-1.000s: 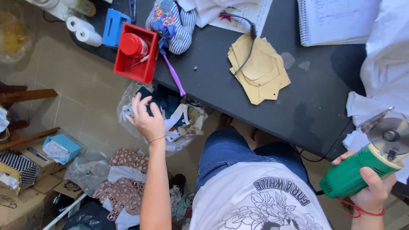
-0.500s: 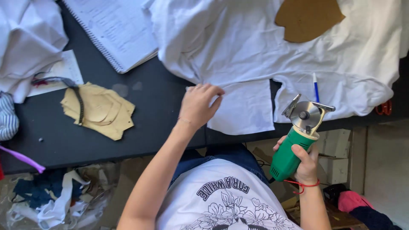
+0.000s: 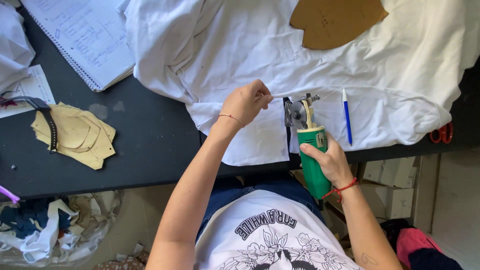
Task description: The person smooths a large white fabric on a table, places a cardboard pattern on it, and traces the outline with a blue pen. They then use a green electric rotary cutter to cut the fabric along the traced lines, repeating the process for a second piece.
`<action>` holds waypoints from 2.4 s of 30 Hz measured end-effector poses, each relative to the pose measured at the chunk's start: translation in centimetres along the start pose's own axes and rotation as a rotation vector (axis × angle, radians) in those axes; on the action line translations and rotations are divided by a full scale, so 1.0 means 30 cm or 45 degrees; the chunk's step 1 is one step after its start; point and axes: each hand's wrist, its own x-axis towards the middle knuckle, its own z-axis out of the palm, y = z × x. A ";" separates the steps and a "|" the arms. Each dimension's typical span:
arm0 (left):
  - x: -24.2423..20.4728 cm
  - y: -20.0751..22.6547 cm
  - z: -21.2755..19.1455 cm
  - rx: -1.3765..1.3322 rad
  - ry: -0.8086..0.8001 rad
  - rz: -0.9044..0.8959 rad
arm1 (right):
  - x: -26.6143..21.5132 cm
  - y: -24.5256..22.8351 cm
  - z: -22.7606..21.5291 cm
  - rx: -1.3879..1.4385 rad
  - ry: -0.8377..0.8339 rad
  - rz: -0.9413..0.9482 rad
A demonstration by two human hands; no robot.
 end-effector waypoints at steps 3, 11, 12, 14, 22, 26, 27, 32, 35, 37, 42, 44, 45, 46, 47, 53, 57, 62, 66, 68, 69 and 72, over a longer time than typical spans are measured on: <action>-0.024 0.006 0.001 -0.054 0.041 -0.029 | 0.031 -0.038 -0.004 0.034 0.018 -0.035; -0.090 -0.021 -0.037 -0.015 0.038 -0.061 | -0.025 -0.162 0.015 0.096 0.137 -0.169; -0.113 -0.017 -0.056 -0.021 0.038 -0.066 | -0.025 -0.158 0.016 0.090 0.132 -0.166; -0.163 -0.015 -0.091 -0.074 0.047 0.008 | -0.029 -0.146 0.024 0.101 0.163 -0.249; -0.731 -0.293 -0.309 -0.108 1.309 0.036 | -0.034 -0.112 0.093 0.362 0.092 -0.296; -1.098 -0.551 -0.431 0.222 2.049 -0.152 | -0.030 -0.088 0.149 0.357 0.067 -0.297; -1.132 -0.627 -0.467 0.245 2.065 -0.182 | -0.022 -0.057 0.139 0.354 0.029 -0.299; -1.337 -1.002 -0.561 0.593 2.148 -0.717 | -0.019 -0.055 0.190 0.232 -0.115 -0.451; -1.322 -1.321 -0.473 0.351 1.681 -1.070 | -0.016 -0.065 0.206 0.221 -0.012 -0.546; -1.157 -1.023 -0.441 0.422 1.846 -0.751 | -0.026 -0.064 0.204 0.264 0.057 -0.449; -0.746 -0.520 -0.261 0.588 1.692 -0.072 | -0.082 -0.104 0.179 0.397 0.188 -0.313; -0.589 -0.432 -0.152 0.363 1.144 -0.067 | -0.105 -0.119 0.172 0.361 0.203 -0.290; -0.521 -0.413 -0.111 0.360 1.137 -0.043 | -0.109 -0.114 0.169 0.368 0.227 -0.291; -0.461 -0.394 -0.065 0.378 0.968 -0.172 | -0.117 -0.108 0.167 0.383 0.254 -0.260; -0.403 -0.374 -0.019 0.397 0.796 -0.296 | -0.125 -0.101 0.166 0.398 0.281 -0.229; -0.354 -0.332 0.054 0.583 0.507 -0.305 | -0.140 -0.034 0.172 0.306 0.354 -0.133; -0.390 -0.375 0.069 0.126 0.514 -0.139 | -0.127 0.019 0.167 -0.165 0.444 -0.092; -0.560 -0.338 -0.116 -0.945 0.690 -0.241 | -0.129 -0.044 0.233 -0.343 0.273 0.047; -0.683 -0.342 -0.205 -0.799 0.931 -0.185 | -0.123 -0.116 0.341 -0.405 0.189 -0.102; -0.740 -0.359 -0.234 -0.668 1.013 -0.127 | -0.120 -0.153 0.403 -0.471 0.174 -0.367; -0.761 -0.364 -0.246 -0.660 1.041 -0.140 | -0.118 -0.180 0.434 -0.471 0.150 -0.387; -0.832 -0.381 -0.271 -0.644 1.221 0.005 | -0.127 -0.245 0.521 -0.526 0.107 -0.405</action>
